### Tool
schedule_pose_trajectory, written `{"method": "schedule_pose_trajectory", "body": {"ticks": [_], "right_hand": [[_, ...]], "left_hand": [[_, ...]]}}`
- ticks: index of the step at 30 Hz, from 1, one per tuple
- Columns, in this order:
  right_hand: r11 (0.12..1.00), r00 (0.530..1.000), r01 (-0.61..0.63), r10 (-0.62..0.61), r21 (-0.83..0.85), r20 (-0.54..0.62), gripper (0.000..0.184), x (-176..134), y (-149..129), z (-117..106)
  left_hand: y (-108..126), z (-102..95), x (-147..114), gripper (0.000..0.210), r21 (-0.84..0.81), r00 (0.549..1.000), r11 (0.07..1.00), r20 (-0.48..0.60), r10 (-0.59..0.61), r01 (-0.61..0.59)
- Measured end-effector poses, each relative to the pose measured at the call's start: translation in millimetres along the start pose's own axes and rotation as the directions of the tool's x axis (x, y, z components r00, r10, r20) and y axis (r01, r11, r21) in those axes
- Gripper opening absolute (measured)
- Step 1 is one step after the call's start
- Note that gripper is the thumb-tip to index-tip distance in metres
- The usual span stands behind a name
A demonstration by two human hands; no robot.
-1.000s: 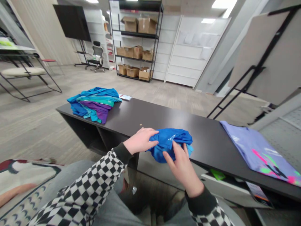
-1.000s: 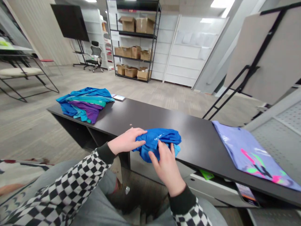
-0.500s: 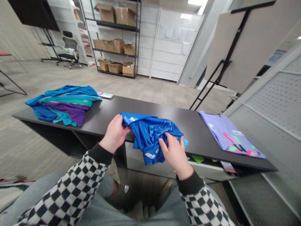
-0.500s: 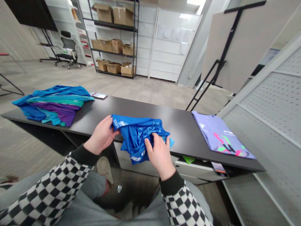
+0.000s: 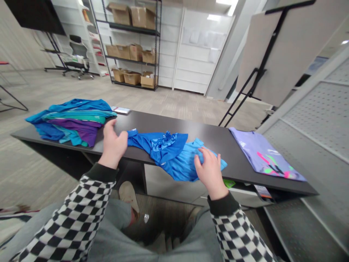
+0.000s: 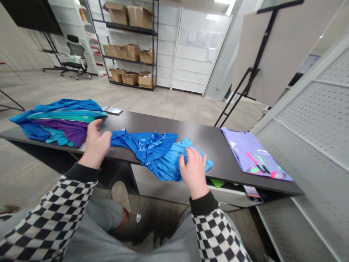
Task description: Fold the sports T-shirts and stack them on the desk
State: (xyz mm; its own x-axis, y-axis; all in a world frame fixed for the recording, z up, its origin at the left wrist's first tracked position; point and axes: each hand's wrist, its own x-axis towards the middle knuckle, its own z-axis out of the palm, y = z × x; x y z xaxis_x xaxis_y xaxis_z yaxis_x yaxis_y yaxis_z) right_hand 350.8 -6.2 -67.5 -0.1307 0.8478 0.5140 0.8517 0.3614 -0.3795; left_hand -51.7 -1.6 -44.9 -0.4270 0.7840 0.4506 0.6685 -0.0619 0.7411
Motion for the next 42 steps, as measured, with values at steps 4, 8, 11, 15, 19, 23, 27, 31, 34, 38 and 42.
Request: {"method": "schedule_pose_trajectory", "body": {"ticks": [4, 8, 11, 15, 19, 23, 27, 31, 34, 38, 42], "right_hand": [[0.942, 0.952, 0.257, -0.285, 0.216, 0.11, 0.047, 12, -38, 6], [0.953, 0.912, 0.268, -0.299, 0.145, 0.281, 0.052, 17, -50, 15], [0.975, 0.93, 0.22, -0.222, 0.041, 0.294, 0.047, 17, -32, 12], [0.99, 0.95, 0.135, -0.141, 0.041, 0.277, 0.04, 16, 6, 0], [0.99, 0.97, 0.095, -0.115, 0.102, 0.215, 0.031, 16, 40, -13], [0.994, 0.988, -0.102, 0.104, -0.031, 0.117, 0.022, 18, 74, -28], [0.912, 0.918, -0.382, 0.393, -0.148, 0.057, 0.021, 31, 93, -38], [0.88, 0.882, -0.434, 0.459, -0.194, 0.109, 0.025, 43, 90, -42], [0.895, 0.888, -0.409, 0.435, -0.178, 0.147, 0.037, 45, 86, -46], [0.902, 0.903, -0.428, 0.43, -0.053, 0.023, 0.042, 43, 70, -48], [0.9, 0.898, -0.412, 0.427, -0.141, 0.103, 0.066, 44, 37, -26]], "left_hand": [[33, 30.0, -41, 0.043, -0.045, 0.848, 0.943, 0.426, 0.317, -0.33], [63, 36.9, -67, 0.042, -0.202, 0.638, 0.871, 0.61, 0.47, -0.449], [62, 28.4, -63, 0.052, -0.131, 0.725, 0.907, 0.56, 0.401, -0.4], [43, 24.3, -46, 0.049, -0.005, 0.782, 0.934, 0.545, 0.302, -0.358], [32, 25.4, -34, 0.048, 0.059, 0.793, 0.951, 0.569, 0.217, -0.302], [17, 20.3, -23, 0.048, 0.122, 0.815, 0.951, 0.552, 0.174, -0.285], [-4, 12.2, -14, 0.066, 0.228, 0.863, 0.929, 0.483, 0.151, -0.29], [-9, 7.2, -11, 0.074, 0.322, 0.879, 0.896, 0.457, 0.137, -0.307], [-8, 6.2, -7, 0.059, 0.316, 0.867, 0.89, 0.476, 0.151, -0.328], [-9, 13.0, -3, 0.054, 0.459, 0.97, 0.862, 0.201, 0.135, -0.215], [-9, 28.4, -6, 0.062, 0.513, 0.958, 0.829, 0.272, 0.091, -0.224]]}}
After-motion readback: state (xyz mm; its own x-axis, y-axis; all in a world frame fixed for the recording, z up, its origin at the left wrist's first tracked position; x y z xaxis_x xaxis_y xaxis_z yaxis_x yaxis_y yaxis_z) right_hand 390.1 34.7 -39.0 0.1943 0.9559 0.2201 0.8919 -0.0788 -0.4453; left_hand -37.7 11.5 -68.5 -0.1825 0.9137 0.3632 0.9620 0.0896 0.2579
